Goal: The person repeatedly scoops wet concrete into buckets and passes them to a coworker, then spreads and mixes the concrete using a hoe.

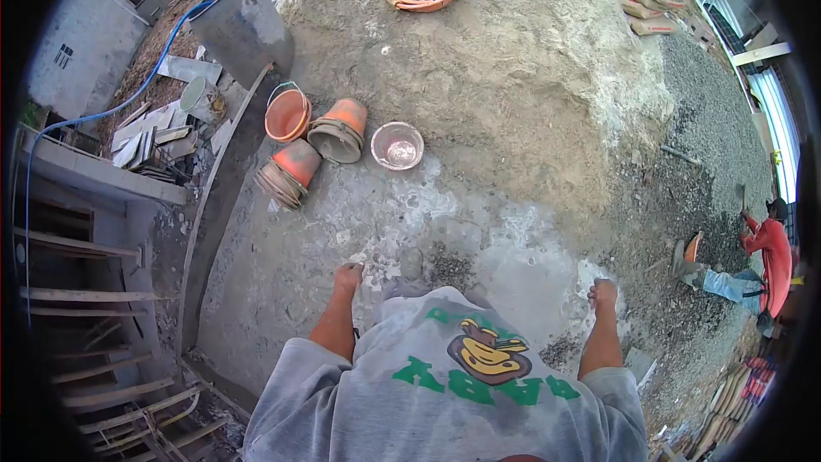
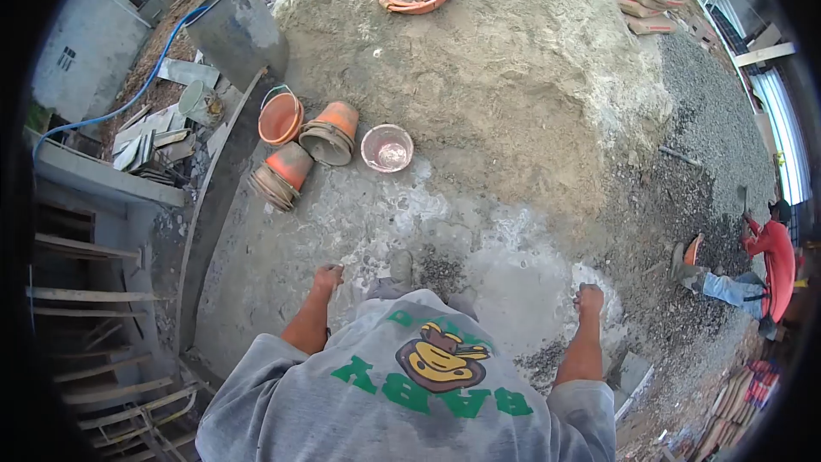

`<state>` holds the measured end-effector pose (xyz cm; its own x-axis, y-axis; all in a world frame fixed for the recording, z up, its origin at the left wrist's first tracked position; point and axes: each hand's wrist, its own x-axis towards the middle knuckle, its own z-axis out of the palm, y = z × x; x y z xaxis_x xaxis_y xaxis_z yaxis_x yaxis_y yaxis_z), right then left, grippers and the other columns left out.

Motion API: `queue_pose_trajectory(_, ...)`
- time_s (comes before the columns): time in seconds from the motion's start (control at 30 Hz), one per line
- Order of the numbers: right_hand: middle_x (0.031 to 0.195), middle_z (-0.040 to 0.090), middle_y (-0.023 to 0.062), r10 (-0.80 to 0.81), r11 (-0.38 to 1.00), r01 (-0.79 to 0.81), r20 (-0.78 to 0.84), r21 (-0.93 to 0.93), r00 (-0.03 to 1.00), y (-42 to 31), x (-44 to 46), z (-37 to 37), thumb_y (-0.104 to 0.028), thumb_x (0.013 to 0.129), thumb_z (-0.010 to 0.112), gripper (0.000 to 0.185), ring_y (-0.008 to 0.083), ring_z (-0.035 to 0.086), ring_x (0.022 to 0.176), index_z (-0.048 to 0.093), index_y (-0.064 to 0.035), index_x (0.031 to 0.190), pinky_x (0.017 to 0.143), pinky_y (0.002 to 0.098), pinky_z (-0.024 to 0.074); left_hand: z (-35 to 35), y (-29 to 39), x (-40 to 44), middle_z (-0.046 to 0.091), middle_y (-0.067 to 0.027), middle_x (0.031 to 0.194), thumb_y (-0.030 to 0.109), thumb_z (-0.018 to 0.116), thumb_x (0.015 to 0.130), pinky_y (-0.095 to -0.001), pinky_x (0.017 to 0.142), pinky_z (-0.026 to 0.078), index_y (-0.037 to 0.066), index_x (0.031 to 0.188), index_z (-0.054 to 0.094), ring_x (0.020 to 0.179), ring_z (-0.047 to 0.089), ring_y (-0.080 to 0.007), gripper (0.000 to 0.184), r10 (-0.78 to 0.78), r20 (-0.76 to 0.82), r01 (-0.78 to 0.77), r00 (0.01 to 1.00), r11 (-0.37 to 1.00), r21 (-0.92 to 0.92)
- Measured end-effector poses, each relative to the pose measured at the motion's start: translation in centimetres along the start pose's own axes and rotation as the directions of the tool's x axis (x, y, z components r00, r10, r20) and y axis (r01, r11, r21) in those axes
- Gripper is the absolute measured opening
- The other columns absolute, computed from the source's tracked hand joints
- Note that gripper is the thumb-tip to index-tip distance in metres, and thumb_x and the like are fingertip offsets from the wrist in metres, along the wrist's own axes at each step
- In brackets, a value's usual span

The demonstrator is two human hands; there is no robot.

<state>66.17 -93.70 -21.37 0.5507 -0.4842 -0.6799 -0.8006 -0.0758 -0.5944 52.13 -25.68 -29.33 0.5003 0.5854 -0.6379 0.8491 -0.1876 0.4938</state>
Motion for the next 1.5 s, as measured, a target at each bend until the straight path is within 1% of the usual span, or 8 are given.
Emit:
queue_pose_trajectory(0.23,0.072,0.054,0.0064,-0.018,0.947,0.169,0.481,-0.273,0.877,-9.2,-6.1,20.7,-0.015,0.074,0.056,0.021,0.0127,0.051,0.053,0.055,-0.0015,0.090,0.043,0.0247,0.0410,-1.4,-2.5,-3.4,0.061,-0.0115,0.068,0.030,0.060,0.082,-0.0341,0.059,0.046,-0.008,0.098,0.060,0.060,0.056,-0.0191,0.041,-0.199,-0.067,0.144,0.978,0.867,-0.477)
queue_pose_trajectory(0.43,0.072,0.055,0.0064,0.035,0.833,0.266,0.526,-0.486,0.850,-14.4,-6.0,31.6,-0.018,0.074,0.060,0.023,0.0131,0.052,0.053,0.057,0.0000,0.088,0.043,0.0255,0.0410,-0.6,-8.8,7.4,0.059,-0.0106,0.080,0.030,0.055,0.085,-0.0379,0.057,0.043,0.003,0.101,0.057,0.066,0.058,-0.0215,0.031,-0.415,0.200,0.452,0.888,0.868,-0.207)
queue_pose_trajectory(0.7,0.066,0.054,0.0098,-0.021,0.920,0.154,0.347,-0.360,0.938,-26.1,-0.7,35.3,-0.010,0.078,0.055,0.012,0.0185,0.052,0.048,0.055,0.0010,0.079,0.036,0.0284,0.0363,-10.6,16.1,19.3,0.053,-0.0012,0.066,0.020,0.056,0.087,-0.0256,0.049,0.040,0.000,0.092,0.057,0.056,0.050,-0.0112,0.021,-0.086,0.080,0.118,0.993,0.720,-0.684)
queue_pose_trajectory(1.0,0.070,0.056,0.0118,0.139,0.939,-0.007,0.363,-0.343,0.921,-42.4,14.6,50.8,-0.004,0.082,0.050,0.011,0.0201,0.053,0.048,0.056,0.0008,0.090,0.036,0.0296,0.0389,-8.5,26.2,34.9,0.056,-0.0052,0.071,0.019,0.057,0.085,-0.0265,0.055,0.044,-0.005,0.090,0.059,0.059,0.052,-0.0121,0.025,-0.127,0.047,0.133,0.991,0.846,-0.517)
queue_pose_trajectory(1.23,0.081,0.065,0.0166,-0.548,0.731,0.638,0.349,-0.242,0.760,-72.3,37.1,84.8,-0.022,0.074,0.058,0.033,0.0229,0.063,0.072,0.062,-0.0002,0.098,0.068,0.0311,0.0484,-5.5,31.4,38.4,0.062,-0.0096,0.073,0.026,0.060,0.083,-0.0318,0.046,0.042,0.000,0.097,0.059,0.058,0.060,-0.0194,0.029,-0.709,0.106,0.704,0.697,0.650,-0.285)
queue_pose_trajectory(1.37,0.101,0.059,0.0197,-0.874,0.380,0.879,0.200,-0.290,0.444,-87.2,43.3,102.7,-0.023,0.075,0.062,0.053,0.0300,0.058,0.094,0.046,0.0026,0.119,0.084,0.0345,0.0448,-2.9,49.2,46.5,0.059,-0.0061,0.067,0.020,0.057,0.082,-0.0285,0.052,0.045,-0.003,0.092,0.062,0.056,0.054,-0.0143,0.025,-0.543,0.200,0.574,0.816,0.718,-0.393)
queue_pose_trajectory(1.43,0.119,0.048,0.0255,-0.787,0.478,0.795,0.220,-0.374,0.577,-90.3,46.2,107.7,-0.022,0.077,0.061,0.056,0.0309,0.051,0.108,0.043,0.0047,0.122,0.080,0.0391,0.0477,-1.2,59.5,52.7,0.061,-0.0046,0.079,0.021,0.053,0.086,-0.0283,0.066,0.046,-0.002,0.096,0.061,0.073,0.056,-0.0142,0.026,-0.251,0.191,0.308,0.949,0.869,-0.387)
queue_pose_trajectory(1.5,0.102,0.055,0.0212,-0.232,0.956,0.291,0.477,-0.051,0.848,-92.7,44.8,109.4,-0.022,0.079,0.061,0.052,0.0279,0.056,0.094,0.045,0.0033,0.121,0.072,0.0417,0.0501,-1.6,72.2,57.2,0.060,-0.0072,0.101,0.026,0.053,0.090,-0.0279,0.081,0.045,0.000,0.109,0.057,0.090,0.057,-0.0163,0.032,-0.189,0.273,0.319,0.943,0.746,-0.585)
